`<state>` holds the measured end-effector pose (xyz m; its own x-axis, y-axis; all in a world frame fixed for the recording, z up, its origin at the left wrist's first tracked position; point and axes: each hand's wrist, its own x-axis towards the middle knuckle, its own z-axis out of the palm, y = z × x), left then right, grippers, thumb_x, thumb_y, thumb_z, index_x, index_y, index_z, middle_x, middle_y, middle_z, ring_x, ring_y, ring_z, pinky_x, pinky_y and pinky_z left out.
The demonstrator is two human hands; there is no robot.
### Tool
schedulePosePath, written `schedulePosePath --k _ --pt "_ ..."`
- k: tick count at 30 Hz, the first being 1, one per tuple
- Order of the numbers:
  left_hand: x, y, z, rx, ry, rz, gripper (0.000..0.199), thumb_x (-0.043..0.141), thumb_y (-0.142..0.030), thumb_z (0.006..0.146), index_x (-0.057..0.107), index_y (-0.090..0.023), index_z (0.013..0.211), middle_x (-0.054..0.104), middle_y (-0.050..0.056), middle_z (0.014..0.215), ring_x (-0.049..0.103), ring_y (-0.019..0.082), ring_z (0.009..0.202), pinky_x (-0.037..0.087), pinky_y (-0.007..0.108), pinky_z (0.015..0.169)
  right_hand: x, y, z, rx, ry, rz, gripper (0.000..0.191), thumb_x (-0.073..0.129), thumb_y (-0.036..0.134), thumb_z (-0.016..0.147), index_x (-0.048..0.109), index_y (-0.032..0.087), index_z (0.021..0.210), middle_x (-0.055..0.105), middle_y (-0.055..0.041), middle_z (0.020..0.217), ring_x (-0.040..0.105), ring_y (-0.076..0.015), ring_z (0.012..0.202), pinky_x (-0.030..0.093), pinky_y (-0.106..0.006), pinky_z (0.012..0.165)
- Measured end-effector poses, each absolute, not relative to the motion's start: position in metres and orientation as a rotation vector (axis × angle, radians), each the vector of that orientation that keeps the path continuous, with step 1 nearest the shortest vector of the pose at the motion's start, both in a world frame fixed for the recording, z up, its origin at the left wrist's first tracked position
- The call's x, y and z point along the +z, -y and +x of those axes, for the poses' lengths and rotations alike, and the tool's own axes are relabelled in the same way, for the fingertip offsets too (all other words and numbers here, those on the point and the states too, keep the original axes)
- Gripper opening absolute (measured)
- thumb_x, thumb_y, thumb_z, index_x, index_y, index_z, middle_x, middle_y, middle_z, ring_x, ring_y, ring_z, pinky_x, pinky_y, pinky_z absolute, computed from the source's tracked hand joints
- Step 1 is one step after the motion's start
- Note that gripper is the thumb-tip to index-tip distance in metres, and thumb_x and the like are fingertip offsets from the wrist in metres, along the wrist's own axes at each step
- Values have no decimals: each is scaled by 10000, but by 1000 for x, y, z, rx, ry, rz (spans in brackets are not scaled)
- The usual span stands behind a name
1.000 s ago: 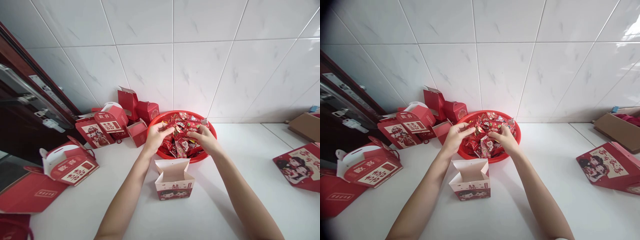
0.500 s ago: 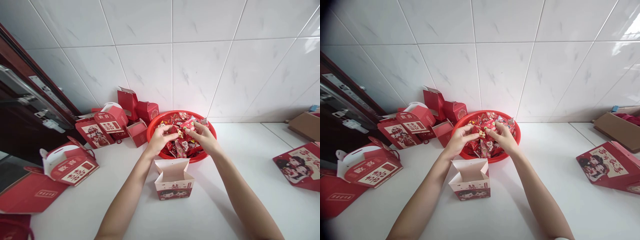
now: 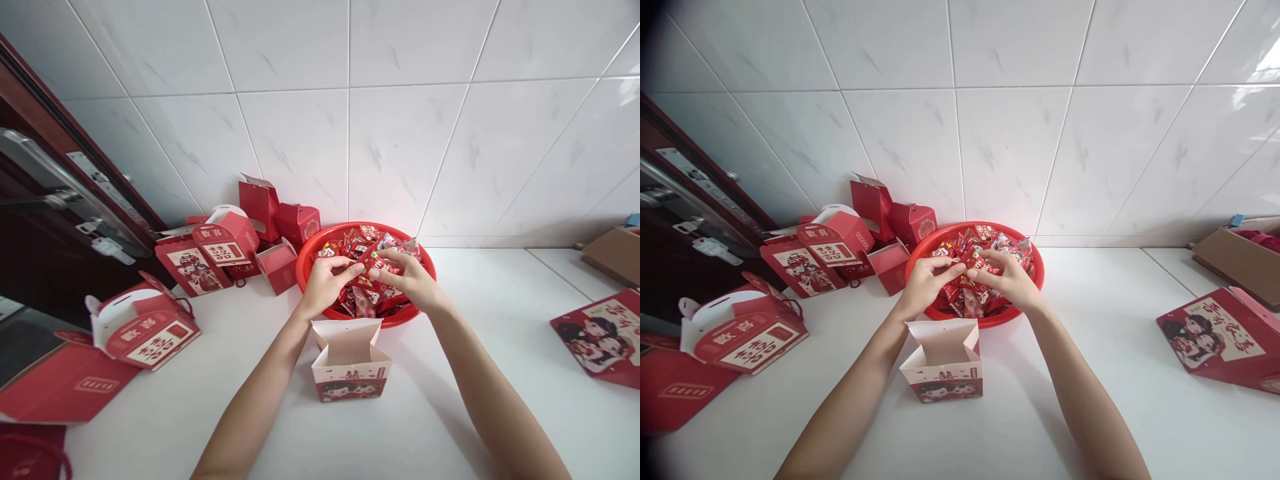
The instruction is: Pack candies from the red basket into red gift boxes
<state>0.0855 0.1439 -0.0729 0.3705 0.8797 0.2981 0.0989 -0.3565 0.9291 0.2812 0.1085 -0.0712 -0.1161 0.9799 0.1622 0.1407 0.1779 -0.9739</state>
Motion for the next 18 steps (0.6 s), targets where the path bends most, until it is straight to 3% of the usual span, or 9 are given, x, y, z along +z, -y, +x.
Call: schedulePosePath --k 5,9,13,15,18 --pt "-71 -153 78 1063 -873 1682 417 794 -594 753 771 -181 705 736 20 728 667 191 748 540 304 745 -75 -108 278 1184 1376 -1053 404 870 505 752 754 228 1023 732 -31 953 678 -220 879 558 -338 768" --pt "-68 -171 53 1214 -960 1510 468 804 -601 719 809 -167 893 809 74 894 745 248 863 594 373 858 -77 -112 281 1174 1184 -972 367 886 455 749 762 246 1024 773 -34 987 714 -219 912 585 -330 786" --pt "-68 -185 24 1353 -1240 1659 276 757 -390 777 805 -163 925 824 88 965 761 267 945 593 384 930 -75 -114 287 1148 1030 -936 357 914 432 701 779 253 980 788 -26 977 736 -224 849 608 -328 710" --pt "-69 -188 17 1228 -1389 1841 190 709 -264 803 815 -170 930 828 83 991 763 267 953 590 382 942 -75 -115 288 1132 992 -951 360 933 429 665 787 242 936 791 -29 945 736 -224 808 610 -331 697" --pt "-74 -189 19 991 -1555 2103 212 653 -155 835 828 -188 949 828 79 1024 761 280 985 577 402 976 -79 -116 284 1143 969 -954 347 937 427 654 786 229 895 787 -33 910 734 -227 797 612 -340 711"
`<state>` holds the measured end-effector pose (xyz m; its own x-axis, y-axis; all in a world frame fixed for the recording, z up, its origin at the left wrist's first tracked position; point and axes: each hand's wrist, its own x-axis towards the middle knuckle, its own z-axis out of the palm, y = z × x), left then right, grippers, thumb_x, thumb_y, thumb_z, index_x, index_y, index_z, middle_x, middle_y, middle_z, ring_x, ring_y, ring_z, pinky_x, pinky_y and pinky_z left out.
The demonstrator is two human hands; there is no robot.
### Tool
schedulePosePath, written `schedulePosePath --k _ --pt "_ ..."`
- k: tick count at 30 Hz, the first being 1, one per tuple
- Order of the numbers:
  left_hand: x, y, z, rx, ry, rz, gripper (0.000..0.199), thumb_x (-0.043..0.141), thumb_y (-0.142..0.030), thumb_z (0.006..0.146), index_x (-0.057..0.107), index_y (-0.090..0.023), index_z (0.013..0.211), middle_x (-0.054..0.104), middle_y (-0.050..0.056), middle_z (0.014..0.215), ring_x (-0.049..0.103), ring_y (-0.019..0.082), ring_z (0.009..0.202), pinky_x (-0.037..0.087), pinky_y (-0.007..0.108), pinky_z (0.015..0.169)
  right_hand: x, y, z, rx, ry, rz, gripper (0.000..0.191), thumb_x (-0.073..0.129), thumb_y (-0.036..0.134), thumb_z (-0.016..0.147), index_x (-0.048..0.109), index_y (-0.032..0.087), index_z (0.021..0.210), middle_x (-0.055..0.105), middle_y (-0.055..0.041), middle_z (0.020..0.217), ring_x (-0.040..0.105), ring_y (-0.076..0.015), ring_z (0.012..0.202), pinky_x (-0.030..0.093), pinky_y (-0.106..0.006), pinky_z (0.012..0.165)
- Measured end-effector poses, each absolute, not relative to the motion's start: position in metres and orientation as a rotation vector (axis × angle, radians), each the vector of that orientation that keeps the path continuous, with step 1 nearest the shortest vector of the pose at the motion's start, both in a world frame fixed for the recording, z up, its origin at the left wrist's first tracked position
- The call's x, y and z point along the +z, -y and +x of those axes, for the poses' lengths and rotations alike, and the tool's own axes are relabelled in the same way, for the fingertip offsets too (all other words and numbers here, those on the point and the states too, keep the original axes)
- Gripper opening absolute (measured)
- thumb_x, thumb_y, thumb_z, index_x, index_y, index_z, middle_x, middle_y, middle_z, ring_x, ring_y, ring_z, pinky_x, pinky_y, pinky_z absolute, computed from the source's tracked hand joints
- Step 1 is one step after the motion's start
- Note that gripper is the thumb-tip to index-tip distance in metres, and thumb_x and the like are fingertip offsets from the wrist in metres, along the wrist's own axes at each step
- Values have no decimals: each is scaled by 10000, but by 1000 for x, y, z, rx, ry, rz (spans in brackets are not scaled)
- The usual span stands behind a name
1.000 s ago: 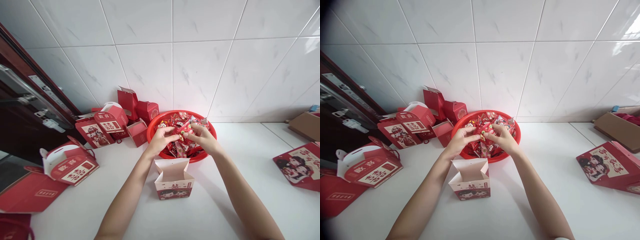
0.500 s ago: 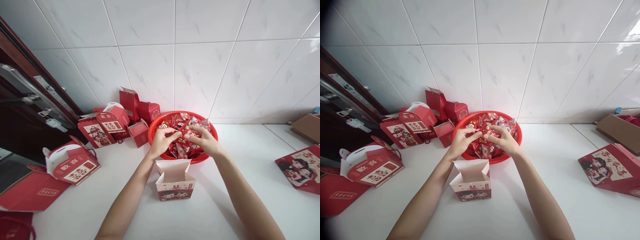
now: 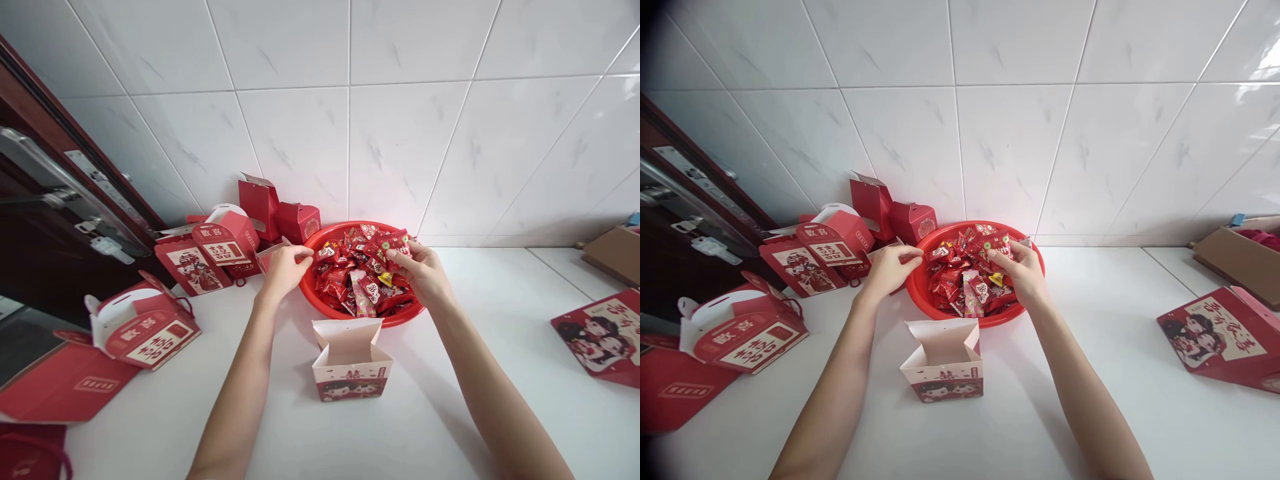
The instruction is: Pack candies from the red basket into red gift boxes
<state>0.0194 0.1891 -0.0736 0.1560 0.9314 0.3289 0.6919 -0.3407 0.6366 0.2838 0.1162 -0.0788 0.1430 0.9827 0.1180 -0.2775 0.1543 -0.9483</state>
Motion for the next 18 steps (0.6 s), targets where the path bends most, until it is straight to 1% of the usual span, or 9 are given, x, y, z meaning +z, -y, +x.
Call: schedulePosePath --k 3,5,7,10,13,16,18 --pt "-80 -191 30 834 -1583 2281 278 611 -135 877 826 -204 1040 808 82 1140 735 292 1096 538 418 1051 -86 -119 277 1172 937 -965 350 931 437 655 764 226 879 758 -22 888 716 -212 794 611 -329 700" --pt "-83 -192 36 730 -1571 2357 329 598 -159 904 798 -210 1160 773 90 1248 702 302 1181 503 440 1097 -90 -122 273 1193 886 -1005 380 941 454 617 736 215 829 715 -13 861 697 -202 778 617 -331 681" --pt "-85 -194 41 592 -1607 2405 363 590 -188 924 767 -226 1239 717 98 1361 650 323 1271 465 480 1126 -93 -124 270 1207 837 -1043 412 952 460 578 706 209 794 674 -10 860 690 -209 793 632 -351 678" --pt "-85 -196 46 362 -1679 2441 319 594 -245 942 784 -232 1198 629 113 1484 551 359 1386 401 523 1153 -93 -124 269 1220 818 -1070 430 949 460 568 669 214 783 636 -9 873 682 -220 825 643 -365 650" --pt "-84 -197 49 265 -1675 2461 280 595 -276 944 804 -226 1122 668 122 1430 542 362 1383 378 526 1136 -91 -123 269 1270 811 -1088 433 934 463 570 660 216 797 631 -7 874 678 -212 790 633 -347 590" --pt "-83 -196 50 291 -1646 2468 252 594 -246 921 811 -241 1049 743 100 1292 595 342 1294 380 515 1102 -89 -123 269 1305 789 -1069 410 911 452 566 666 215 792 637 0 862 686 -211 759 629 -335 566" --pt "-83 -196 49 331 -1617 2471 230 593 -241 904 815 -248 961 771 90 1211 623 339 1230 385 509 1074 -89 -124 269 1301 770 -1036 367 891 430 567 648 223 749 621 7 832 689 -226 775 638 -346 571"
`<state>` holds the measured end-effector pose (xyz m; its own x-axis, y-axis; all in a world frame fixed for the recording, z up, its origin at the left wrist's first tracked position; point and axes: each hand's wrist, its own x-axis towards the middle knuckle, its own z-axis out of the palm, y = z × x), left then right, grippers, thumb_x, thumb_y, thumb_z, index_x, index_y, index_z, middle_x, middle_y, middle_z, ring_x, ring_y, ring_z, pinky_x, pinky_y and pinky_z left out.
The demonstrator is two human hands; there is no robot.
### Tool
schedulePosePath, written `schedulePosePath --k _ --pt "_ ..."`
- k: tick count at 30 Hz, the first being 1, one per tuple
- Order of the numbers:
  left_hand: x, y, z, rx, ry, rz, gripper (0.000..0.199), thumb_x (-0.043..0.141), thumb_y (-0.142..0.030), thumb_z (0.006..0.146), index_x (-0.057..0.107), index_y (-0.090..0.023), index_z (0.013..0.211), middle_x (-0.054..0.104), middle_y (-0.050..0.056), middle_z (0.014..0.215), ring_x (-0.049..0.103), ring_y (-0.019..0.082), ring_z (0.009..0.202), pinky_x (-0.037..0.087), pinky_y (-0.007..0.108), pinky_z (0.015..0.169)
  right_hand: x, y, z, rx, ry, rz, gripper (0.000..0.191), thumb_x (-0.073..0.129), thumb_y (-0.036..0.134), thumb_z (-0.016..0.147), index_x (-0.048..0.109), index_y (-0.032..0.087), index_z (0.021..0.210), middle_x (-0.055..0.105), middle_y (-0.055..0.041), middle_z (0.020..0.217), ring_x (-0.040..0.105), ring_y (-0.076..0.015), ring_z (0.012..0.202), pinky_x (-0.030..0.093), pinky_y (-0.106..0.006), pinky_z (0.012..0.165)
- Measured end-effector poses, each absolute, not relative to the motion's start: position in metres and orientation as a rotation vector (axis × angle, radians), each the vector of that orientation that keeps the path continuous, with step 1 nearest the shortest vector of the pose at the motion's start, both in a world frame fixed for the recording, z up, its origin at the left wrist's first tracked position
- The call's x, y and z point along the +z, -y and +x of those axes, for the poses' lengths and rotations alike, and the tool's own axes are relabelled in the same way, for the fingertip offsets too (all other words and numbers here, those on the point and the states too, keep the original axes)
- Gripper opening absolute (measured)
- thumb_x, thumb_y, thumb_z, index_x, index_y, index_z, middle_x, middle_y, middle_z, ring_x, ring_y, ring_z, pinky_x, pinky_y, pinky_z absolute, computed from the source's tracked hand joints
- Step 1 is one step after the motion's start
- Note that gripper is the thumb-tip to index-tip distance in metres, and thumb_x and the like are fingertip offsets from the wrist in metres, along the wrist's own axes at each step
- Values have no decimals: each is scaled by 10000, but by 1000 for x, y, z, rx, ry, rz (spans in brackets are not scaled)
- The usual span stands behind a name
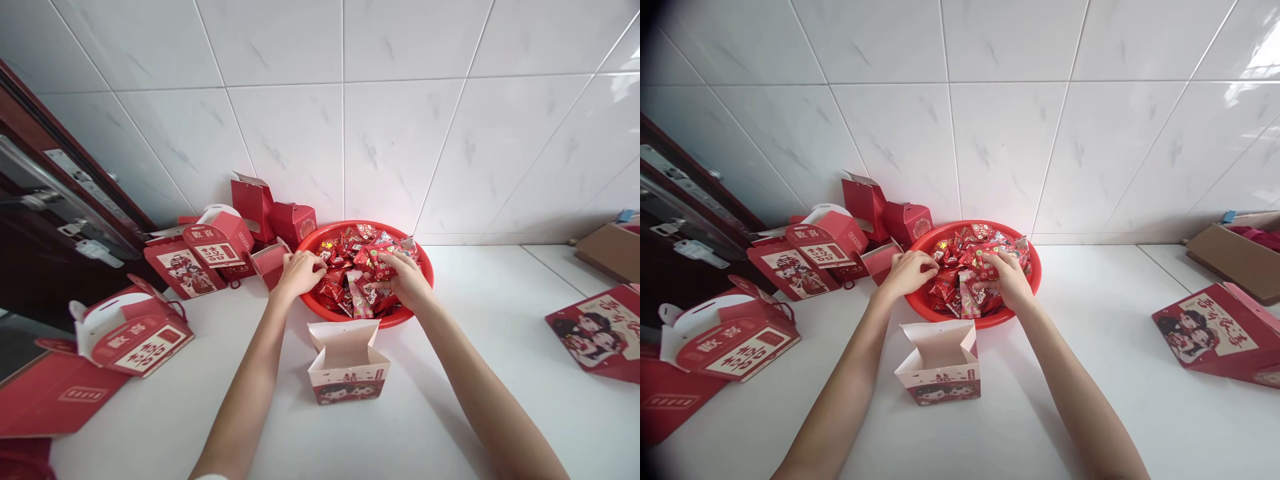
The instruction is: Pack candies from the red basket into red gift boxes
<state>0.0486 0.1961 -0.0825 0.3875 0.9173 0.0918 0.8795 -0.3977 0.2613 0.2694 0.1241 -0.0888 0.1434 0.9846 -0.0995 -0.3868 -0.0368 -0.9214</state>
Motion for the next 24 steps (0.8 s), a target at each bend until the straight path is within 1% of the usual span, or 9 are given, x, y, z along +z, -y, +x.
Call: schedulePosePath --k 4,7,9,10,12,14,17,21,24 --pt "-84 -196 45 381 -1541 2466 212 594 -209 848 781 -246 756 795 74 1107 656 338 1154 380 498 1037 -89 -126 270 1296 747 -1003 342 862 351 552 546 238 618 542 20 753 667 -232 775 663 -391 606" --pt "-85 -196 44 398 -1502 2427 172 617 -206 810 718 -236 674 805 50 994 694 308 1034 364 488 1056 -88 -125 271 1291 783 -1008 328 872 331 562 566 243 643 551 19 754 645 -209 742 668 -375 605" --pt "-86 -196 43 417 -1507 2384 84 658 -242 805 720 -237 748 805 45 946 702 298 979 362 479 1070 -87 -123 271 1297 824 -1015 314 883 347 583 623 240 722 586 11 775 664 -213 758 665 -350 607" --pt "-87 -197 43 423 -1516 2364 58 679 -255 802 732 -238 819 806 49 960 701 301 987 364 475 1074 -86 -123 272 1302 842 -1020 320 889 355 592 645 237 762 607 6 791 681 -221 776 665 -345 615" --pt "-87 -197 43 427 -1541 2340 185 711 -250 790 748 -238 970 805 72 1046 688 326 1072 369 468 1077 -85 -122 274 1296 854 -1032 338 896 365 603 667 238 818 651 -5 832 711 -242 803 667 -356 630" --pt "-88 -198 43 409 -1566 2344 290 718 -215 778 756 -237 1065 797 90 1114 655 354 1173 364 466 1086 -84 -122 277 1270 852 -1038 340 896 369 612 680 247 843 684 -8 854 724 -256 804 667 -376 636" --pt "-88 -198 44 373 -1599 2353 340 725 -202 770 776 -229 1105 801 102 1094 614 385 1235 355 479 1093 -81 -122 281 1257 872 -1020 324 895 373 614 698 249 839 723 -15 868 735 -265 809 661 -376 622" --pt "-85 -195 47 346 -1602 2370 330 758 -246 780 781 -228 1109 801 99 1067 649 369 1168 369 485 1092 -76 -120 284 1253 877 -1020 340 907 361 578 702 237 819 743 -22 888 743 -257 798 645 -347 605" --pt "-83 -192 48 358 -1647 2389 319 728 -197 800 780 -227 1113 786 109 1126 663 364 1165 383 509 1103 -73 -119 287 1231 871 -1024 333 896 367 597 698 241 833 744 -19 911 744 -254 799 638 -349 622"
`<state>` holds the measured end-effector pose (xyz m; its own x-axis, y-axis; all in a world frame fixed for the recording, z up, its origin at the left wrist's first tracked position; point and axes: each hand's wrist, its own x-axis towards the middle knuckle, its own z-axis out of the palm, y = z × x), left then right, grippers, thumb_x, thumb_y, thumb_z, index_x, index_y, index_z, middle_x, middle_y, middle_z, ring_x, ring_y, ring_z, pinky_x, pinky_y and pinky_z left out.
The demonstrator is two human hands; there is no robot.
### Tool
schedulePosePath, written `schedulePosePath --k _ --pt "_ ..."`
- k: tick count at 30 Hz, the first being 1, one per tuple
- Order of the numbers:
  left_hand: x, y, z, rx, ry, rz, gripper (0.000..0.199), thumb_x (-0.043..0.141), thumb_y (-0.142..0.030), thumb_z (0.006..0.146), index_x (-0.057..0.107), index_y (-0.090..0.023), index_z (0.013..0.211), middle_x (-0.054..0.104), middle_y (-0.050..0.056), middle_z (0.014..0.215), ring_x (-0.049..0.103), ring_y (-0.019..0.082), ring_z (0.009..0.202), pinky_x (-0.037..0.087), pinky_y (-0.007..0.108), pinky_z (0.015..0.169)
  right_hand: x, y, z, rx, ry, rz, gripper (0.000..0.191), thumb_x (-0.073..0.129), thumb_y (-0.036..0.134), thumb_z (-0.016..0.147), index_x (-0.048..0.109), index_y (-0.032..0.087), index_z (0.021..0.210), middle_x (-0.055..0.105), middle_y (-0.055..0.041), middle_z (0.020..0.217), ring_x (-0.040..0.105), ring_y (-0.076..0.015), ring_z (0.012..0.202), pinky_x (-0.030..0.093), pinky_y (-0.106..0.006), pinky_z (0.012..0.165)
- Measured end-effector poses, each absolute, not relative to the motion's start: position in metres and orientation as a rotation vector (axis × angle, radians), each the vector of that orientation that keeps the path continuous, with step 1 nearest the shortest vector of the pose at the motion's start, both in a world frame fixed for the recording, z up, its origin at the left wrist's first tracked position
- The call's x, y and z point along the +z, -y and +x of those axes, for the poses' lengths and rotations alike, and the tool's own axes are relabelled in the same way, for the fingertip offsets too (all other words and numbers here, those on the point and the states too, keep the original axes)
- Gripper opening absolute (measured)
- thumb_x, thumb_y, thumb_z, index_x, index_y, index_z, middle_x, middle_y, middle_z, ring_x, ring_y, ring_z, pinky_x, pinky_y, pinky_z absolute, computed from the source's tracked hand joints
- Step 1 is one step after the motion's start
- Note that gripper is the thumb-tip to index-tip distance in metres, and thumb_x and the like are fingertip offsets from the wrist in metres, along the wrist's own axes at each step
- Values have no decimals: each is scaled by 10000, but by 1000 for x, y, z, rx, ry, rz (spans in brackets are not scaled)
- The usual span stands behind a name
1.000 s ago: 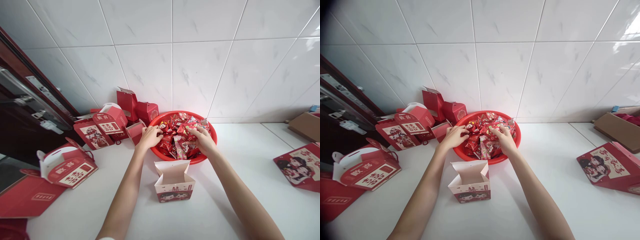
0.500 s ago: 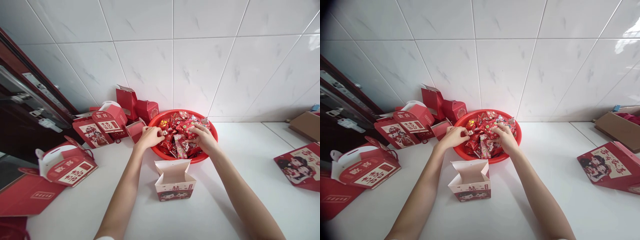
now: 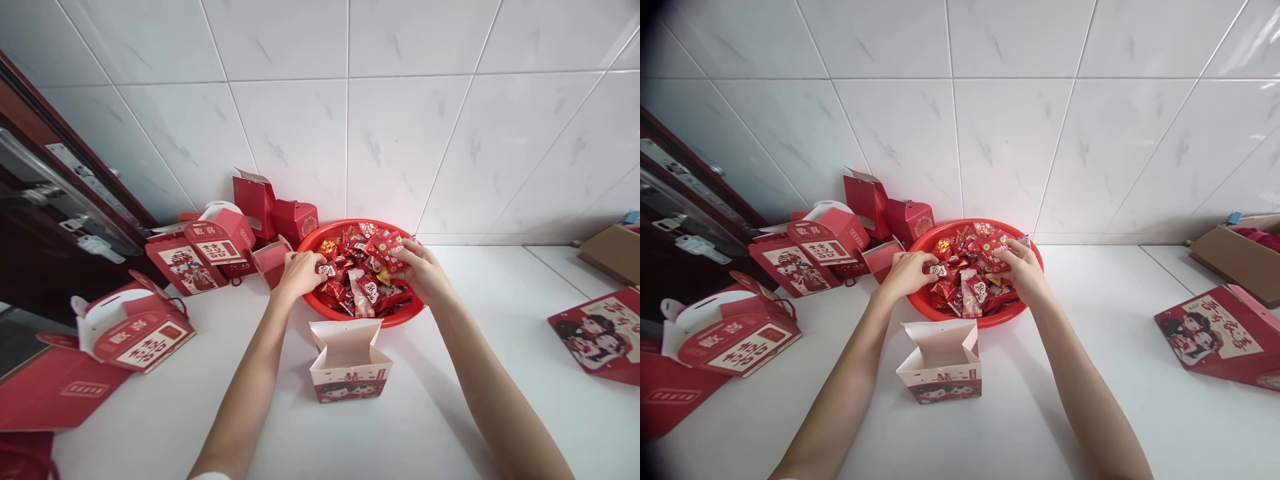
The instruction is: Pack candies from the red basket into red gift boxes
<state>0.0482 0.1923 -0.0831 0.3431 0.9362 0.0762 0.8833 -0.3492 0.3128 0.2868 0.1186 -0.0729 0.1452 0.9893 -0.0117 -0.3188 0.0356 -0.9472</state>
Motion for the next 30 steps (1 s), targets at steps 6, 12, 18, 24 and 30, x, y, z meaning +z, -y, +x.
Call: schedulePosePath --k 6,12,18,24,30 --pt "-79 -186 56 460 -1422 2492 365 665 -93 775 797 -238 1083 742 100 1239 667 334 1202 413 464 1122 -72 -119 292 1197 901 -1028 310 880 372 613 707 240 835 724 -10 931 733 -241 793 620 -344 620" --pt "-79 -178 96 -4 -1126 2413 601 615 -675 874 664 -212 1253 778 90 980 728 321 937 506 338 739 -67 -117 292 1150 945 -1042 325 862 399 626 707 248 868 737 -17 916 724 -252 819 615 -351 615" --pt "-78 -185 112 119 -1173 2486 292 695 -307 849 693 -235 1131 768 53 1032 716 281 973 504 305 772 -65 -116 295 1136 961 -1026 343 856 394 633 723 242 909 747 -24 909 737 -264 828 618 -354 616" --pt "-59 -215 79 360 -1578 2583 446 649 -123 814 697 -222 1246 683 132 1208 649 342 1142 517 417 961 -66 -117 297 1124 981 -1032 308 858 408 658 701 243 865 733 -20 900 748 -260 804 611 -360 635" --pt "-64 -206 83 447 -1067 2804 325 648 -126 857 763 -229 1143 662 109 1275 606 306 1234 461 411 1090 -68 -120 293 1091 965 -1045 299 837 401 655 697 253 874 744 -23 869 751 -272 809 606 -354 618"
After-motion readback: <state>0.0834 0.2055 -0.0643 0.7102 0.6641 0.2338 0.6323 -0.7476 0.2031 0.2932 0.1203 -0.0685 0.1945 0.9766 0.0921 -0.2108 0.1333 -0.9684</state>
